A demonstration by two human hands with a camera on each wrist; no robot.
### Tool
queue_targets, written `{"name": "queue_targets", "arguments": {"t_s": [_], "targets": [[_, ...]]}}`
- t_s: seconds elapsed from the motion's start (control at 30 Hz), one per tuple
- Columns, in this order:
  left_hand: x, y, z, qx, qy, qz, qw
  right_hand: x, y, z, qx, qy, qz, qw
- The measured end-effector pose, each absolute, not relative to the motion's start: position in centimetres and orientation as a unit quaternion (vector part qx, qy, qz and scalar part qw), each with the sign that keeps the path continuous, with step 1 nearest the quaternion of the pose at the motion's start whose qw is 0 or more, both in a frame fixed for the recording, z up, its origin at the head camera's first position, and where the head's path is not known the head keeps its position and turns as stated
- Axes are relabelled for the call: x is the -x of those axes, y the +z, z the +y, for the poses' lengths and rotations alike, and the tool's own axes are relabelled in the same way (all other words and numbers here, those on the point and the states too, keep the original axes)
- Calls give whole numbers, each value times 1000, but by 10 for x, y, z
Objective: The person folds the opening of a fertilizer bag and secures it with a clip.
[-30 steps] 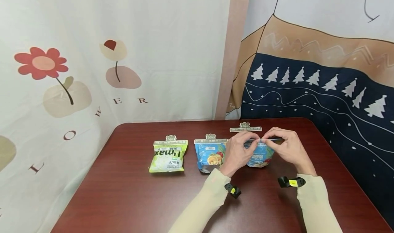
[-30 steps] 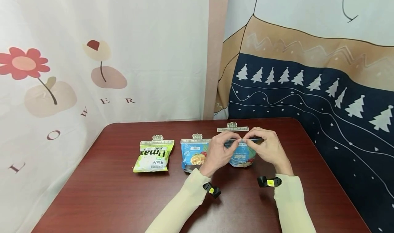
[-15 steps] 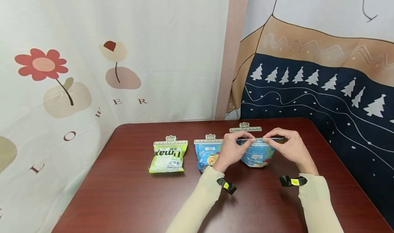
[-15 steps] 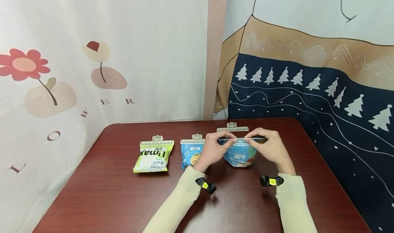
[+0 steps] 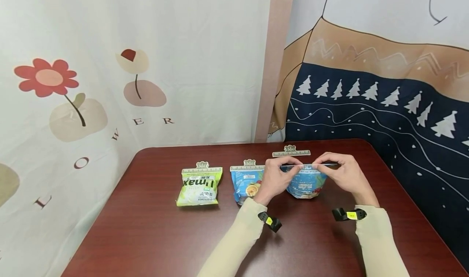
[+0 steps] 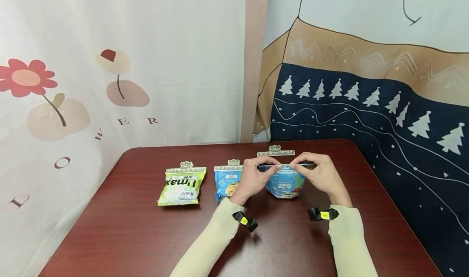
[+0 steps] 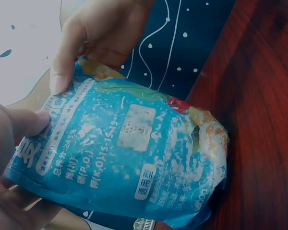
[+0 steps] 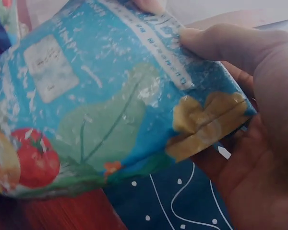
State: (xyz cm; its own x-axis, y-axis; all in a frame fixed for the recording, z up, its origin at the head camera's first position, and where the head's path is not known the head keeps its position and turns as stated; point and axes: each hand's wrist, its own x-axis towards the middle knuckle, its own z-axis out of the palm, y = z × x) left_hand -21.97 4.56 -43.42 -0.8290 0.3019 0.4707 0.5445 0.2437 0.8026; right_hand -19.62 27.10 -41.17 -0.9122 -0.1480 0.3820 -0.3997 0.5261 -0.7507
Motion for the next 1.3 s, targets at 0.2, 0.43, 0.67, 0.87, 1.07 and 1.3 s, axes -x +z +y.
{"name": "queue_targets", "arguments": {"t_s": [0.2, 0.43, 0.67, 0.87, 1.07, 1.3], "targets": [[223, -433, 39, 268, -563, -777, 86, 199, -413, 276, -141, 458, -872, 105], [226, -433, 33, 262, -573, -773, 73, 196, -414, 282, -139, 464, -868, 111], [224, -433, 35, 270, -565, -775, 87, 194, -414, 280, -143, 463, -864, 138], [227, -430, 32, 263, -564, -780, 68, 195, -416, 280, -124, 466, -865, 140], [230, -429, 26, 268, -563, -780, 51, 196, -417, 285, -125, 481, -858, 128], [230, -429, 25, 263, -569, -777, 65, 196, -418, 285, -132, 486, -851, 146]]}}
